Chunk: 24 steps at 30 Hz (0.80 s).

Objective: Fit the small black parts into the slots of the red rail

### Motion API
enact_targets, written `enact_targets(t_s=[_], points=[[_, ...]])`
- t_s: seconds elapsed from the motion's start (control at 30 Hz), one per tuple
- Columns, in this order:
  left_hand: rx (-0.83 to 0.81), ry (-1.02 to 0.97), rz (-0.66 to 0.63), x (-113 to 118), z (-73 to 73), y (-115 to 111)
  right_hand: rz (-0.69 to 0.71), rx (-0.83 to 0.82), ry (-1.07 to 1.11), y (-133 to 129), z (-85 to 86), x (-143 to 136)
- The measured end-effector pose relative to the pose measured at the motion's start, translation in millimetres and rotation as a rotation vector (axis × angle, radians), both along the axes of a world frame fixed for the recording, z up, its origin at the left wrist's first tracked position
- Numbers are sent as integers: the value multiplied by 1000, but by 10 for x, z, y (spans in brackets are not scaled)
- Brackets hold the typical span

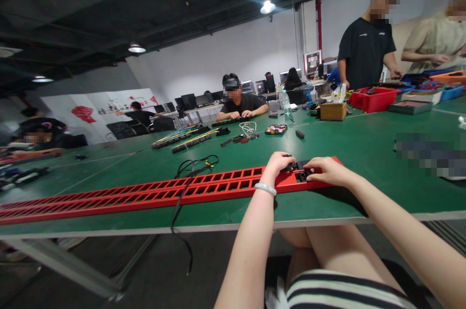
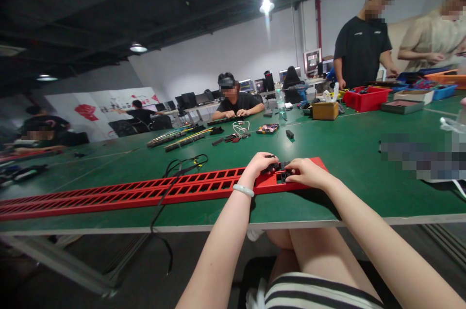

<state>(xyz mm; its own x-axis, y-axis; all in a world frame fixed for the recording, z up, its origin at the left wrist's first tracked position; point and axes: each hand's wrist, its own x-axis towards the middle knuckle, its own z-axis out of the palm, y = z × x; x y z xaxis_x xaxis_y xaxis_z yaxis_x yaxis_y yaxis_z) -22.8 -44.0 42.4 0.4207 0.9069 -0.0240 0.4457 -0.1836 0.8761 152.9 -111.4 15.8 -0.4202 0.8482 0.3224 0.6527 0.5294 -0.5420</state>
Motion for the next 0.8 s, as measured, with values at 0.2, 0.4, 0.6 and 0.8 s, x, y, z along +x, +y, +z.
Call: enact_targets(t_s=[0.2, 0.4, 0.6, 0.8], points=[[-9, 4, 11, 3, -1, 3, 6, -15, 3, -20, 15, -22], [-18, 5, 5, -2, -25, 27, 17, -9, -5, -3, -7, -7], [-16, 26, 4, -3, -38, 46, 15, -3, 15, -2, -13, -13], [-16, 36, 15, 1, -21, 36, 25, 14, -14, -2, 13, -16]])
